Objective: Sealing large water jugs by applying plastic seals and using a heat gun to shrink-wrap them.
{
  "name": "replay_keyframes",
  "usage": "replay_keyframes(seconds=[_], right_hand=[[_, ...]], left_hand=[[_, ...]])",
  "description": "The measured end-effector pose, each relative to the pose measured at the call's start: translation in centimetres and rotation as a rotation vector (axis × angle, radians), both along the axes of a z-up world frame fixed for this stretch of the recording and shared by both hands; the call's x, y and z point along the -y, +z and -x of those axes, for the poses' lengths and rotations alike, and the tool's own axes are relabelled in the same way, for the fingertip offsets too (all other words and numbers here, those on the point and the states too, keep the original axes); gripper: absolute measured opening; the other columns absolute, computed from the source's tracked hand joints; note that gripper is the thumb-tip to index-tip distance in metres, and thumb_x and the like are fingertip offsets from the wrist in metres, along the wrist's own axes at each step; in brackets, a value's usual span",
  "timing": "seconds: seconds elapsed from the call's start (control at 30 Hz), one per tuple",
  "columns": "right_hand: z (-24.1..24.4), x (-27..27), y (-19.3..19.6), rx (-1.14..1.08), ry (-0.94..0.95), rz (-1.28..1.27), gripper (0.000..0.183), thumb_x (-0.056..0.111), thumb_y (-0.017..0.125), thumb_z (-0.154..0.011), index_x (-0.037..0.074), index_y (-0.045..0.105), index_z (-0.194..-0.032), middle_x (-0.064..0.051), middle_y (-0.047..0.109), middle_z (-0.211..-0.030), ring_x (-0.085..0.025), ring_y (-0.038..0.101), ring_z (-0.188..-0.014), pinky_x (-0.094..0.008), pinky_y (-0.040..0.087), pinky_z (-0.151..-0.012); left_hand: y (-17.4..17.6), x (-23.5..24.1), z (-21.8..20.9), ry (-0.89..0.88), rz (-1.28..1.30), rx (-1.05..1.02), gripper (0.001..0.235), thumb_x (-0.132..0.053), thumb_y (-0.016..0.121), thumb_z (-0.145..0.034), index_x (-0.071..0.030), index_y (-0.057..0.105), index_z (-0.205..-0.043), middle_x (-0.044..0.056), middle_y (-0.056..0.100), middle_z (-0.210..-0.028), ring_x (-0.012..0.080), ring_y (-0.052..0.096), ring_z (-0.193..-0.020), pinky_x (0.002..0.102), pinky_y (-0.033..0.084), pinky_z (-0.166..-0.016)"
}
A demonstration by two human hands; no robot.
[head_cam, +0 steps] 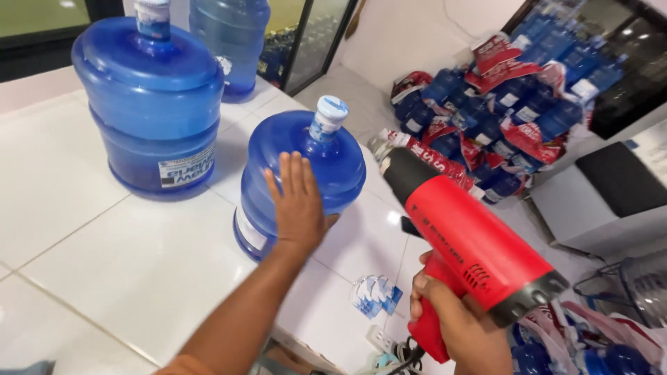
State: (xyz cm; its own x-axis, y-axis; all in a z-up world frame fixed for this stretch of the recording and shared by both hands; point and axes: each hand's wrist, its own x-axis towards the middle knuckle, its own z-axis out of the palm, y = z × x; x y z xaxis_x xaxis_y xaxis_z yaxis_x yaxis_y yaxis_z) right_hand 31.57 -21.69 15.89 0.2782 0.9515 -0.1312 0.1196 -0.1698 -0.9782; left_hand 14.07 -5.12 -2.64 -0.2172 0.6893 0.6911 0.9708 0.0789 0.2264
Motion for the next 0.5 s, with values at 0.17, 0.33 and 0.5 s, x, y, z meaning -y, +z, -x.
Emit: replay_keyframes(seconds=[0.17,0.33,0.5], right_hand=[[2.0,-0.7,2.4,0.029,0.000,-0.211,0.020,-0.005,0.062,-0.084,-0.008,0.063,-0.104,-0.019,0.055,-0.067,-0.029,0.054,-0.051,-0.042,0.049,-0.051],[2.6,-1.5,3.6,0.044,-0.022,-0.065,0.022,-0.007,0.061,-0.087,-0.009,0.063,-0.109,-0.022,0.054,-0.070,-0.032,0.051,-0.053,-0.045,0.047,-0.053],[4.0,-1.4,4.5,0.089,-0.083,-0.022,0.021,-0.008,0.057,-0.087,-0.011,0.062,-0.108,-0.024,0.054,-0.071,-0.033,0.050,-0.054,-0.046,0.046,-0.052]], left_hand=[[0.4,-1.6,-3.7,0.167,0.162,-0.095,0.136,-0.079,0.072,-0.062,0.004,0.027,-0.159,0.029,0.022,-0.166,0.0527,0.012,-0.154,0.076,0.010,-0.120],[1.8,-1.1,7.6,-0.391,0.006,-0.077,0.144,-0.077,0.092,-0.047,0.001,0.035,-0.155,0.022,0.037,-0.162,0.0400,0.034,-0.149,0.063,0.015,-0.123],[2.5,-4.6,13.9,-0.691,0.118,-0.116,0.159,-0.077,0.098,-0.036,0.003,0.030,-0.156,0.022,0.025,-0.167,0.0367,0.013,-0.158,0.059,0.007,-0.125]])
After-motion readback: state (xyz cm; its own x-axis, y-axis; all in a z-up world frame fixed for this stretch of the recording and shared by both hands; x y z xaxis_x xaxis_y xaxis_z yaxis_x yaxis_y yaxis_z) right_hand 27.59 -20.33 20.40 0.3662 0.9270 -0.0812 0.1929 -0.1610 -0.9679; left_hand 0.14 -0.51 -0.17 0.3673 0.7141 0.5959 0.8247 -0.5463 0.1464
